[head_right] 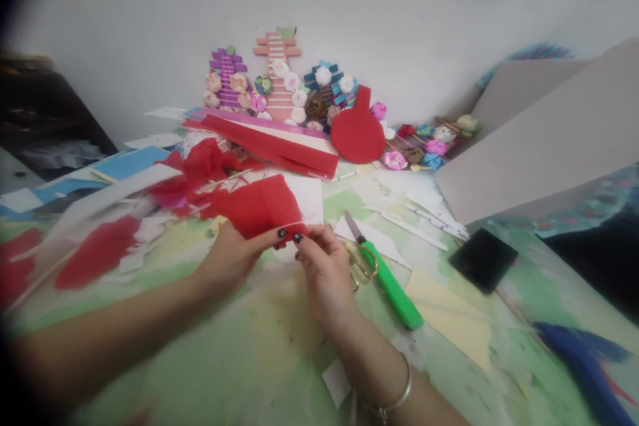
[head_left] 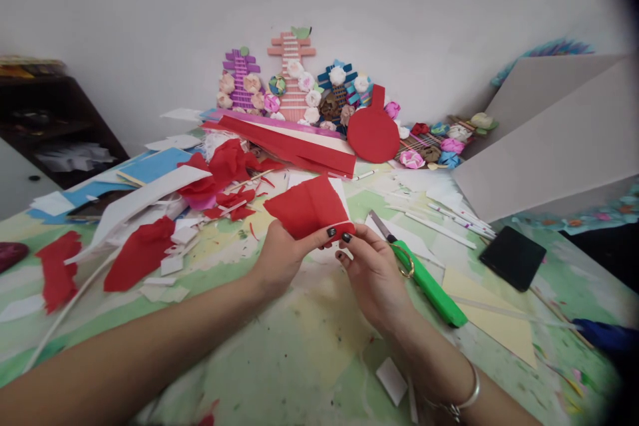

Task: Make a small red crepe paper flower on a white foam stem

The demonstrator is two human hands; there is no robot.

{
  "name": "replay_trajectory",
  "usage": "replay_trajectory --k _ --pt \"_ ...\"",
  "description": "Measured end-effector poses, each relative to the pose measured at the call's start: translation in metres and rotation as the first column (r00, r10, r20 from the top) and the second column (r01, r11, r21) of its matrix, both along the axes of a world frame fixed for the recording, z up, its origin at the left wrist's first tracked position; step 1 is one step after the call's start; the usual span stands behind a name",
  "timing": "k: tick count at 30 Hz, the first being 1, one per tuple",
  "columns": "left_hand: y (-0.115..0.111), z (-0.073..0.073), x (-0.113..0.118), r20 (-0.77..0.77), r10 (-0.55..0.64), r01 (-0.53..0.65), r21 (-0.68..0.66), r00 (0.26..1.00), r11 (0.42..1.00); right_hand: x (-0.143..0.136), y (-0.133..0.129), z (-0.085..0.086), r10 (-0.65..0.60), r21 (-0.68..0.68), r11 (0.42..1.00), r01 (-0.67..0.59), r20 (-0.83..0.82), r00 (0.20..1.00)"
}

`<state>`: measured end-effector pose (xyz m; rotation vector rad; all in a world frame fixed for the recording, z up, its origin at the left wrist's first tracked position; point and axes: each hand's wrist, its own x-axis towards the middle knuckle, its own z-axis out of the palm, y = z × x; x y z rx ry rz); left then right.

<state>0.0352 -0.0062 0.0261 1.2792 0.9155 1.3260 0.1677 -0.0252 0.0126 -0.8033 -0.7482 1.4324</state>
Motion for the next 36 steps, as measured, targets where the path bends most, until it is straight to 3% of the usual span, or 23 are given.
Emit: replay_trajectory --k 8,15,22,28,36 --pt "0.013 -0.007 -0.009 -0.038 -0.195 0.193 -0.039 0.980 0.980 0.020 0.009 0.013 0.179 0.000 0.983 -0.184 0.226 0.957" --pt "0.021 -0.002 -0.014 -0.034 -0.334 0.329 -0.105 0.942 0.938 0.023 0.013 0.014 0.207 -0.053 0.978 -0.201 0.199 0.958" --pt "0.026 -0.006 -0.017 -0.034 -0.348 0.342 -0.116 0.937 0.932 0.024 0.016 0.007 0.162 -0.017 0.987 -0.162 0.210 0.964" --pt "0.027 -0.007 -0.017 0.061 -0.340 0.345 -0.191 0.939 0.919 0.023 0.017 0.004 0.109 0.043 0.991 -0.124 0.258 0.960" --pt "0.027 -0.005 -0.017 0.196 -0.312 0.354 -0.238 0.930 0.905 0.020 0.014 0.010 0.151 -0.005 0.989 -0.151 0.122 0.981"
